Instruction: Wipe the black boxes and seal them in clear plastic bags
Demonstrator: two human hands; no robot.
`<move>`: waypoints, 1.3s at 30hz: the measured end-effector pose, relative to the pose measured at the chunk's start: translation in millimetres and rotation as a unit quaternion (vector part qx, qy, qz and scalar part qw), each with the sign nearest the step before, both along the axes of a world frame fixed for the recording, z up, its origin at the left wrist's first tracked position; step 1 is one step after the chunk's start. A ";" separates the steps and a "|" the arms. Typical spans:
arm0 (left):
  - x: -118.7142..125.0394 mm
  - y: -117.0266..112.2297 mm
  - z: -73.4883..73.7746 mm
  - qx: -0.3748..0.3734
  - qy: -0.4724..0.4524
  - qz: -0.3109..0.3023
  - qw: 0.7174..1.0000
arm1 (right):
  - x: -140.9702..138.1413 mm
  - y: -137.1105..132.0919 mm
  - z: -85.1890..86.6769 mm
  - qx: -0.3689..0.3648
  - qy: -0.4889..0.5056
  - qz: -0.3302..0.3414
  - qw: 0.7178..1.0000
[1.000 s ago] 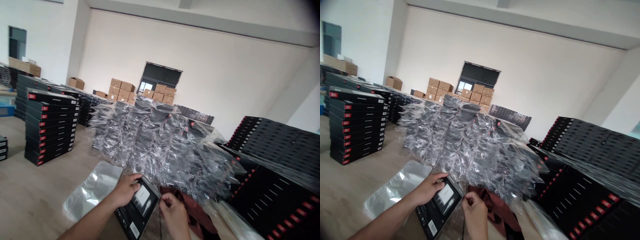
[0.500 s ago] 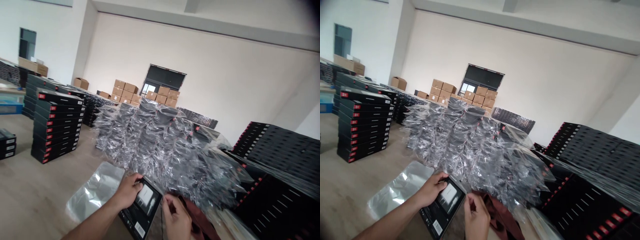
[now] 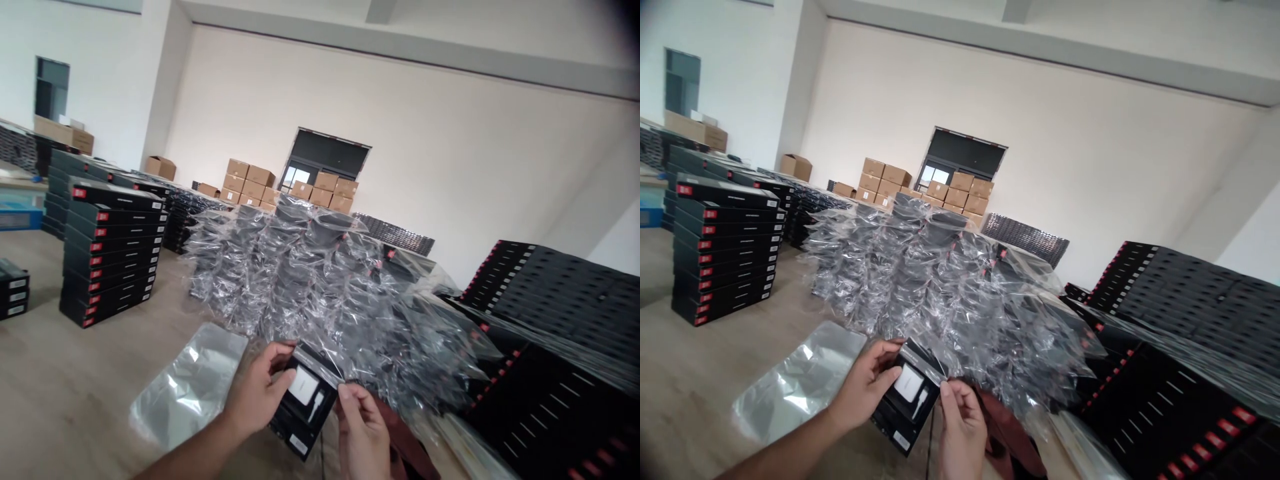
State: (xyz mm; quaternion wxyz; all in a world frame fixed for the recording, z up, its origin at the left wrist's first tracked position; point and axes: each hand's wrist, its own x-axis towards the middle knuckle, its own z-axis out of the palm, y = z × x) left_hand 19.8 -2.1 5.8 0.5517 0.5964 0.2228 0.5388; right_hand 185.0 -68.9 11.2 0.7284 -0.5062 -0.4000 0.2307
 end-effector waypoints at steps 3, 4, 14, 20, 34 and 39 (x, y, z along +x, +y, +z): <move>0.4 9.4 -3.2 -0.005 -0.062 -0.032 0.998 | 9.2 2.0 -4.1 0.004 -0.016 -0.002 1.000; -0.7 13.0 -3.9 -0.019 -0.057 -0.034 0.998 | 11.2 2.8 -5.2 -0.005 -0.023 0.012 1.000; -17.7 29.2 -3.0 -0.019 0.012 -0.129 0.991 | 16.6 0.1 2.3 -0.094 -0.118 0.077 0.986; -22.4 41.0 -19.3 -0.017 0.075 -0.160 0.984 | 18.9 -5.3 3.7 -0.132 -0.194 0.134 0.963; -27.3 42.8 -18.8 0.032 0.229 -0.102 0.968 | 17.5 0.0 -22.1 -0.152 -0.274 0.216 0.925; -20.7 47.1 -42.6 0.031 0.360 -0.126 0.924 | 15.1 0.5 -24.3 -0.147 -0.246 0.233 0.929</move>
